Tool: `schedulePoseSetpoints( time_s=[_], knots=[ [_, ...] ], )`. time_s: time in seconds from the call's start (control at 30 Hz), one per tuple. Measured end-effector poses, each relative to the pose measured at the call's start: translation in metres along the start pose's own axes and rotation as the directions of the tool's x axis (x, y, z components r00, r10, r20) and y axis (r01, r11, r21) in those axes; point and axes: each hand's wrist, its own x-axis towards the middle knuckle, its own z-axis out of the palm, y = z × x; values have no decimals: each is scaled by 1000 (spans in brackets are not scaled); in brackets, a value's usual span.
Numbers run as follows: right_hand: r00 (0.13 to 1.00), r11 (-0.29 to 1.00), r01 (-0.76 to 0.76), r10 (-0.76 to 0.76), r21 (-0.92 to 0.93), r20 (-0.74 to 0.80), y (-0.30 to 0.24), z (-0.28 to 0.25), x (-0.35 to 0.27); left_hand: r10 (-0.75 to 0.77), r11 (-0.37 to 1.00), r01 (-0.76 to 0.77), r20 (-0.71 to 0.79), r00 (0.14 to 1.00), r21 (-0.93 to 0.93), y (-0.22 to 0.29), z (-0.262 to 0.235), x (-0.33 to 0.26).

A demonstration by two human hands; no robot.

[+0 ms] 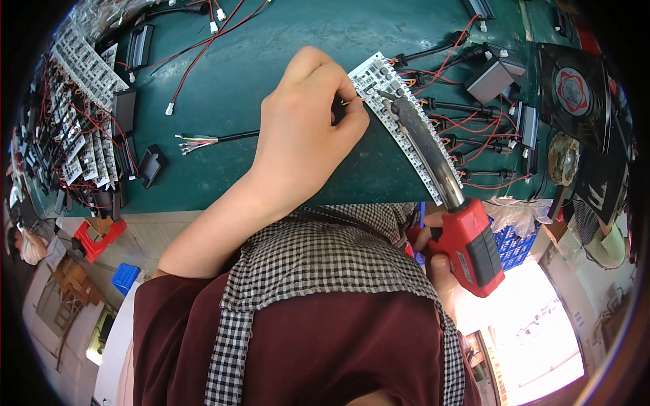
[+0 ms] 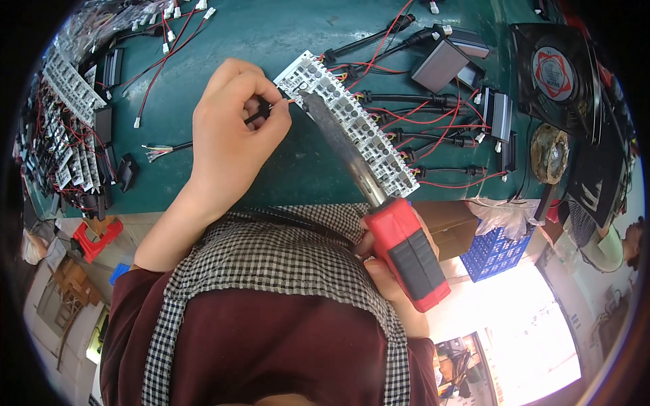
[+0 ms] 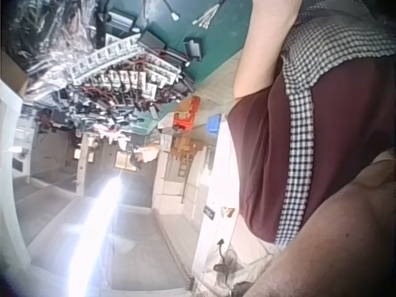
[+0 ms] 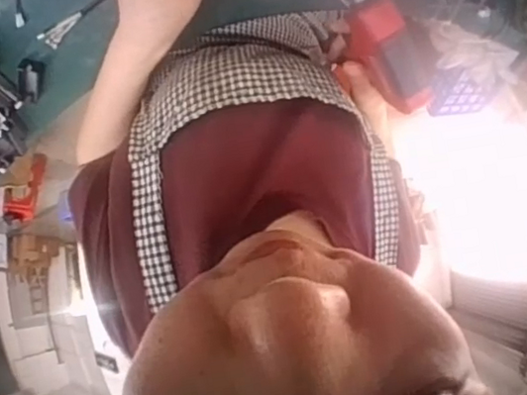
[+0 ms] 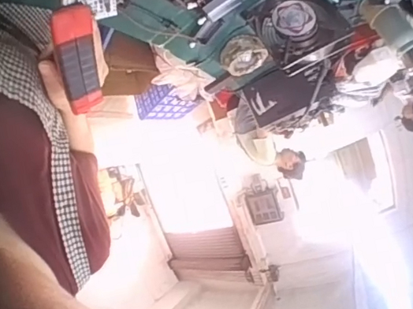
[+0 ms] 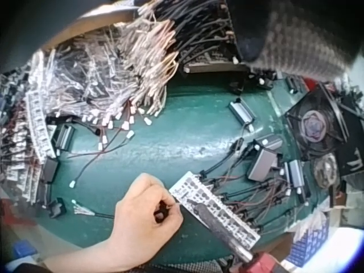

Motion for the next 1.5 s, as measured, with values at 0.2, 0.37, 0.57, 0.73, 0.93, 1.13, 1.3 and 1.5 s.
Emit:
schedulePoseSetpoints(
  time_s=[0.2,0.37,0.57,0.73,0.93,1.13,1.3,1.5],
  knots=[
    [997,999,41,-41,0,-70,20,-4,-9,27,998,-27,-1,1000,60,-1,2,0],
    [997,996,-77,76,-34,-35,16,-6,-9,82,989,-78,-32,996,125,-3,4,-1],
    [997,993,53,-59,-106,-57,31,-6,-11,109,981,-99,-51,993,168,-4,6,-2],
    [988,962,139,-153,-236,-39,52,-13,-17,119,982,-110,-54,991,156,-2,7,0],
    [993,1000,-8,10,-17,116,2,-3,0,132,979,-121,-61,989,162,-4,7,-1],
    [998,1000,-6,5,10,64,4,0,-2,134,977,-121,-66,989,176,-4,7,-2],
    [999,999,7,-5,-39,51,14,-4,-4,129,978,-117,-60,990,171,-3,7,-1],
    [999,999,-41,41,20,22,5,1,-2,122,980,-113,-45,992,163,-2,6,-2]
  ],
)
